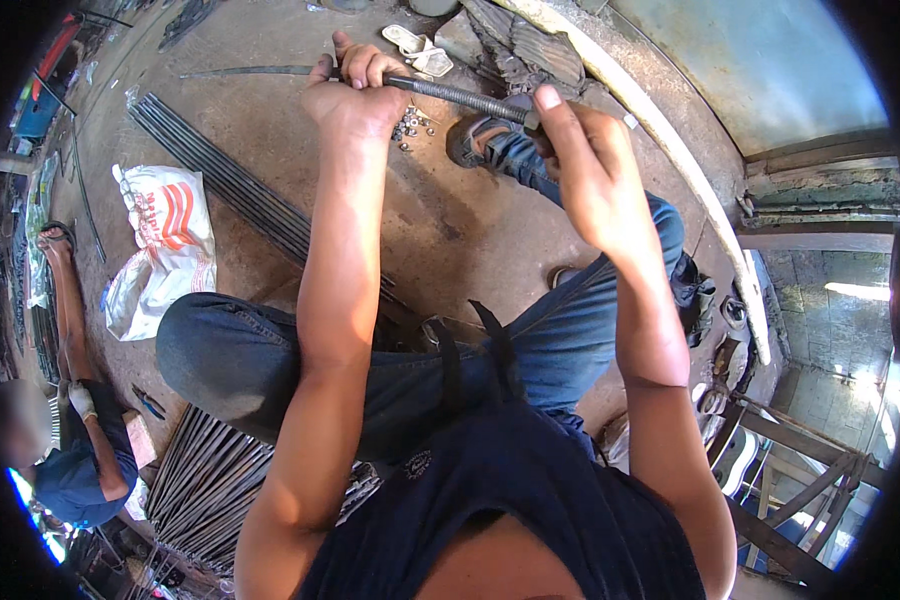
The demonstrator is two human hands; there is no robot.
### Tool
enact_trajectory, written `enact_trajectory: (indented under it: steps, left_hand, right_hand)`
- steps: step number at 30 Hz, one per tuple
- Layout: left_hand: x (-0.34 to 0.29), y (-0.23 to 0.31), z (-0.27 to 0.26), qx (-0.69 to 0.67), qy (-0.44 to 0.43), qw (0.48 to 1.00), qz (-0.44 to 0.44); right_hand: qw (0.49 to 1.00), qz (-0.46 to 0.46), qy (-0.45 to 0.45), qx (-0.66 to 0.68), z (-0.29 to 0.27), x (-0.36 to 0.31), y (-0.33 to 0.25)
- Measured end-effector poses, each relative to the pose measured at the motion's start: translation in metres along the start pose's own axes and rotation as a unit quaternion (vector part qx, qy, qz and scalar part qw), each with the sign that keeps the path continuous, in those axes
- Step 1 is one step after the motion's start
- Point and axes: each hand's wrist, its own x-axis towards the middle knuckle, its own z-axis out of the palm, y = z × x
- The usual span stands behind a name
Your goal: Threading nuts or small fasteners onto the ends of long metal rods.
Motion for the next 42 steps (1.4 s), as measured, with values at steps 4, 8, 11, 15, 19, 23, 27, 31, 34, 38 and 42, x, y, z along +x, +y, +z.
enact_trajectory:
  steps: [4,8,11,15,19,23,27,31,34,38,42]
  left_hand:
    - [0.000,-0.003,0.001,0.001,0.005,1.000,0.003]
    - [-0.003,-0.002,0.003,0.008,0.005,1.000,0.005]
    - [-0.001,-0.002,0.002,0.003,0.009,1.000,0.005]
    - [-0.002,-0.001,0.002,0.011,-0.002,1.000,0.009]
    - [-0.001,-0.003,0.001,0.004,-0.011,1.000,-0.001]
    - [-0.002,-0.002,0.002,0.008,0.005,1.000,0.004]
    - [0.000,-0.001,0.000,0.016,0.002,1.000,0.010]
    - [0.000,-0.004,0.000,0.011,0.010,1.000,0.003]
    - [0.001,0.001,0.000,0.002,-0.003,1.000,0.001]
    - [0.000,-0.002,0.002,0.005,0.006,1.000,-0.001]
    - [-0.002,-0.001,0.003,0.005,0.008,1.000,0.003]
  right_hand:
    - [0.998,-0.042,-0.054,-0.003,-0.008,0.000,0.004]
    - [0.995,0.053,-0.079,-0.012,-0.009,0.001,0.010]
    - [0.998,0.009,-0.068,0.016,-0.006,0.000,0.008]
    - [0.983,-0.175,0.052,0.030,-0.006,0.000,0.013]
    - [0.975,-0.187,0.015,-0.122,-0.010,0.000,0.015]
    - [0.977,-0.194,0.050,-0.073,-0.006,0.000,0.016]
    - [0.985,-0.128,0.002,-0.116,-0.007,-0.002,0.011]
    - [0.958,-0.248,0.047,-0.137,-0.009,-0.001,0.026]
    - [0.976,-0.193,0.040,-0.088,-0.006,-0.001,0.010]
    - [0.968,-0.181,0.023,-0.172,-0.006,-0.006,0.018]
    - [0.963,-0.233,0.020,-0.136,-0.004,-0.002,0.017]
